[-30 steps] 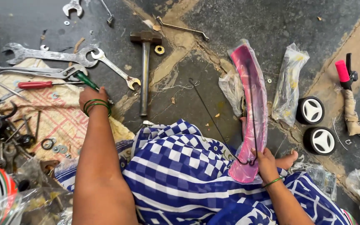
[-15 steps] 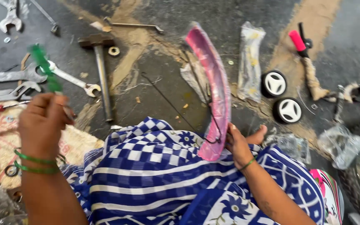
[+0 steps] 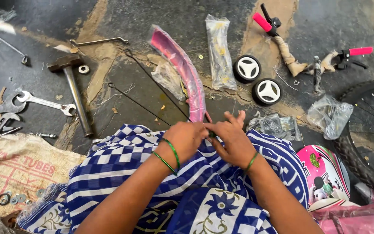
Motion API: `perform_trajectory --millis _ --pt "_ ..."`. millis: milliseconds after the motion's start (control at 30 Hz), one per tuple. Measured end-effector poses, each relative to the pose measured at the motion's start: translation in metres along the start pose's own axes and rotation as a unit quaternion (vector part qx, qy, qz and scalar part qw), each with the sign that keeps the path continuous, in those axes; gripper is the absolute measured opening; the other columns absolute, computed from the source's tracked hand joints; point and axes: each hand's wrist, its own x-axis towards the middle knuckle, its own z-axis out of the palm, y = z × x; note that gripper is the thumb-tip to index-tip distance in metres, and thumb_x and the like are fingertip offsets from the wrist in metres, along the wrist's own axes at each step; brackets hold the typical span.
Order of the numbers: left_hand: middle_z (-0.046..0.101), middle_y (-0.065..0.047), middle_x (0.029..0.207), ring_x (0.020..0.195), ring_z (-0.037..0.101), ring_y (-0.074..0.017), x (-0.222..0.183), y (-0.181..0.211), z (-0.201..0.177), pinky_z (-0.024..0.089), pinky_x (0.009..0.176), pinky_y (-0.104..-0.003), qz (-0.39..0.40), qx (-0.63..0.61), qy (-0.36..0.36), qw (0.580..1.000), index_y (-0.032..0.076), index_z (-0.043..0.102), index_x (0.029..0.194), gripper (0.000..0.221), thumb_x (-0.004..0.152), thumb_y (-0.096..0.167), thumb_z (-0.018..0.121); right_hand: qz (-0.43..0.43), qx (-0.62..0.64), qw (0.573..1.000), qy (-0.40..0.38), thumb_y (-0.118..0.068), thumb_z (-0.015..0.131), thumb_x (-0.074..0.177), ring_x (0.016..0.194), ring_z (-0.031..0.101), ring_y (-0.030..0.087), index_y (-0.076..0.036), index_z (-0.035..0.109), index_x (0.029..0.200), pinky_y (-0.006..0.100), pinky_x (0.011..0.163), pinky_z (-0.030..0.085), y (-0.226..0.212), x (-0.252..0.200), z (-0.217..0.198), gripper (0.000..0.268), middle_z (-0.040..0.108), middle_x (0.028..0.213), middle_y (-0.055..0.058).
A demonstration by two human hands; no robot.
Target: The person removes plastic packaging from pink bicycle mudguards using a small screwdriver and pliers.
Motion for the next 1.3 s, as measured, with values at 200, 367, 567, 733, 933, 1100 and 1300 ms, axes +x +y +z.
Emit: perform_trajectory --millis 200,367,567,733,933,1100,1300 --pt "0.074 -0.025 0.093 0.095 0.071 -0.0391 0.029 -0.054 0.006 0.055 0.089 -0.049 -0.200 0.121 -0.145 0.961 0.002 0.081 0.095 0.086 0.090 0.082 0.050 0.275 0.347 0.874 0.200 -0.014 0.058 0.103 0.082 0.062 0.017 -0.007 0.060 0.129 0.033 0.076 0.054 0.061 0.002 0.001 0.027 0.063 0.099 0.003" --pt "0.068 -0.026 0.119 0.112 0.064 -0.0383 0.046 -0.091 0.097 0.052 0.096 -0.045 -0.173 0.091 -0.128 0.972 0.003 0.070 0.116 0.080 0.073 0.071 0.072 0.300 0.587 0.715 0.233 -0.019 0.056 0.102 0.070 0.057 0.008 -0.007 0.059 0.131 0.028 0.065 0.057 0.085 0.002 0.016 0.031 0.057 0.084 0.000" --pt "0.074 -0.020 0.109 0.103 0.071 -0.0358 0.069 -0.142 0.127 0.055 0.094 -0.042 -0.192 0.039 -0.152 0.969 0.006 0.078 0.110 0.044 0.079 0.037 0.072 0.304 0.573 0.737 0.192 -0.016 0.058 0.102 0.069 0.056 0.008 -0.005 0.059 0.135 0.027 0.064 0.054 0.073 0.001 0.018 0.035 0.057 0.084 -0.001" --pt "0.074 -0.004 0.092 0.086 0.067 -0.0155 0.025 -0.124 0.045 0.053 0.079 -0.032 -0.157 -0.264 -0.188 0.933 0.004 0.075 0.105 0.026 0.085 0.020 0.073 0.272 0.576 0.760 0.127 -0.011 0.057 0.095 0.071 0.058 0.012 -0.009 0.052 0.147 0.026 0.066 0.052 0.047 -0.019 -0.033 0.052 0.058 0.084 0.002" --pt "0.071 0.002 0.094 0.083 0.063 -0.0079 -0.074 -0.074 -0.008 0.050 0.076 -0.025 -0.131 -0.506 -0.169 0.836 0.001 0.071 0.114 0.035 0.085 0.022 0.073 0.069 0.204 0.975 -0.056 -0.009 0.066 0.091 0.082 0.055 0.019 -0.007 0.060 0.141 0.032 0.075 0.048 -0.007 -0.082 -0.087 0.051 0.055 0.092 0.006" --pt "0.067 0.003 0.091 0.080 0.058 -0.0053 -0.085 -0.080 0.050 0.049 0.071 -0.023 -0.067 -0.437 -0.209 0.872 0.003 0.070 0.109 0.029 0.084 0.017 0.071 0.123 0.199 0.970 -0.061 -0.008 0.069 0.085 0.082 0.065 0.017 -0.012 0.070 0.130 0.030 0.073 0.051 -0.030 -0.112 -0.080 0.045 0.065 0.093 0.005" --pt "0.055 0.000 0.082 0.073 0.049 -0.0081 -0.079 -0.101 0.093 0.042 0.062 -0.027 -0.093 -0.358 -0.200 0.907 -0.001 0.065 0.093 0.017 0.089 0.013 0.074 0.145 0.112 0.982 0.036 -0.009 0.072 0.085 0.078 0.069 0.022 -0.012 0.069 0.125 0.031 0.068 0.054 -0.040 -0.138 -0.025 0.040 0.067 0.100 0.007"
